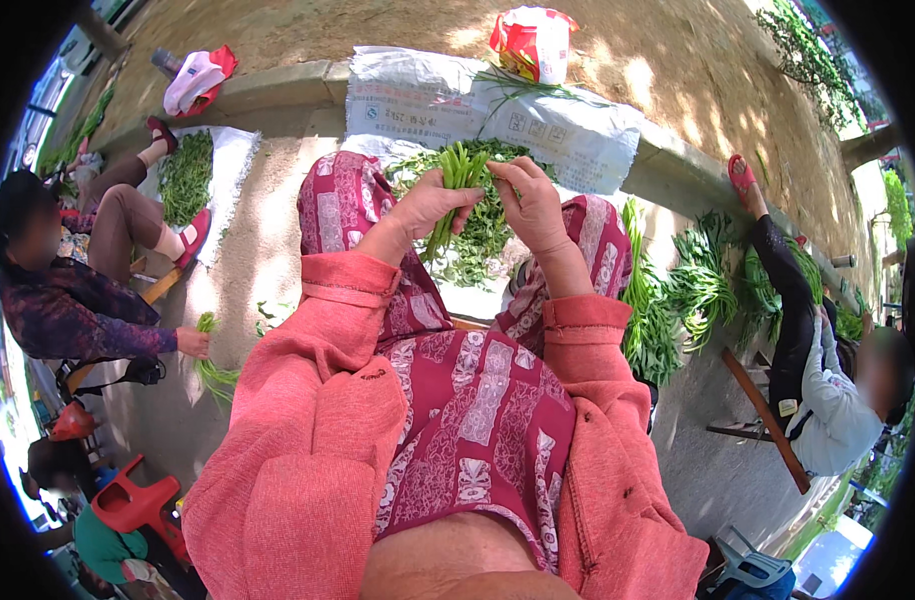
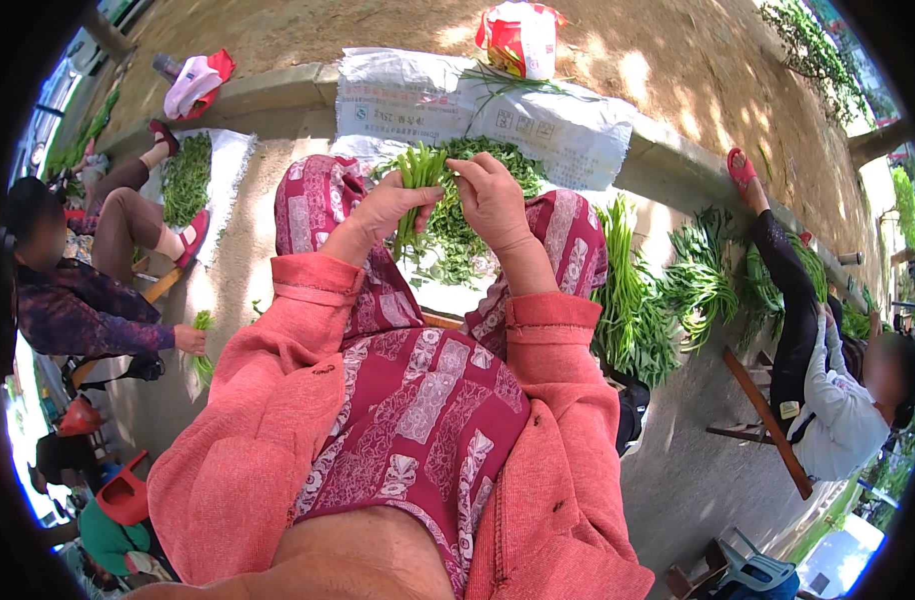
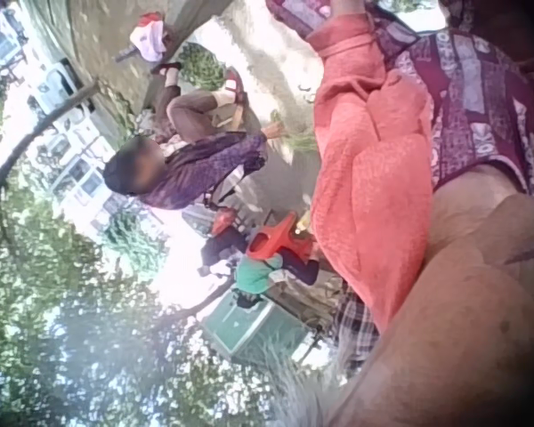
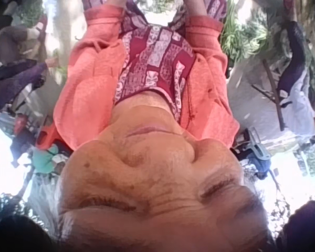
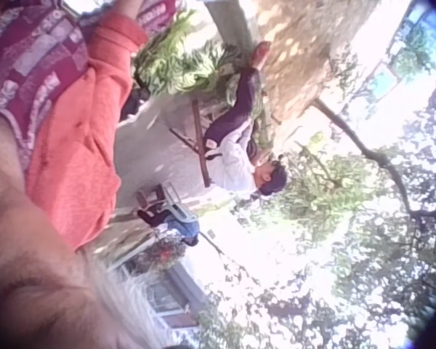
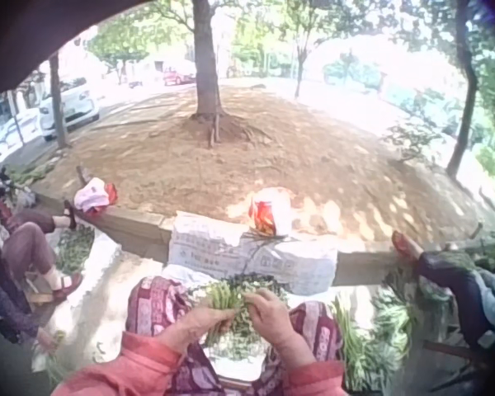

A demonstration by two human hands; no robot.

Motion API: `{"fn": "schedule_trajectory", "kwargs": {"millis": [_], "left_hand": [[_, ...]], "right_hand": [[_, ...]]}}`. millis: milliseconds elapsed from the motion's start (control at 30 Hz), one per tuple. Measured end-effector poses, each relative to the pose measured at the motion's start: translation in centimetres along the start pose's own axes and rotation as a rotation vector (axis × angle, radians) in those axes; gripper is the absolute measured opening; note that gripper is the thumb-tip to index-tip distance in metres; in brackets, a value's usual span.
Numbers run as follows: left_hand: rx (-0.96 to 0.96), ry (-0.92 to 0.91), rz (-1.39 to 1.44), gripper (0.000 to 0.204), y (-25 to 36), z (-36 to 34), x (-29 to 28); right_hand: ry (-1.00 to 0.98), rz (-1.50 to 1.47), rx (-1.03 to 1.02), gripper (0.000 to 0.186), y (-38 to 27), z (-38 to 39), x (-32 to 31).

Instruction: The person holds a bundle of green leafy vegetables and picks off individual leaves or small stems by hand, placing them onto a white bag spread on the ground while sitting outdoors.

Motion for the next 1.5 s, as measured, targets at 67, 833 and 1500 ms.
{"fn": "schedule_trajectory", "kwargs": {"millis": [67, 833, 1500], "left_hand": [[-0.001, -0.023, -0.006, 0.012, 0.0, -0.1, 0.0], [-0.114, -0.162, 0.287, 0.016, -0.2, -0.5, -0.1], [0.093, 0.442, 0.628, 0.014, -1.6, -3.1, -1.1]], "right_hand": [[-0.03, 0.079, -0.026, 0.017, 0.2, 0.1, -0.1], [0.372, -0.298, 0.706, 0.01, 5.5, 0.3, 0.4], [-0.053, -0.233, 0.284, 0.046, -1.9, 1.3, 3.6]]}}
Point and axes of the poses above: each hand's wrist, its own z-axis away from the middle knuckle, its own x-axis out of the palm, y = z × x, the point moved 2 cm from there along -z, towards the middle knuckle, and after that the axes turned 12 degrees about y, right-handed, at the moved point
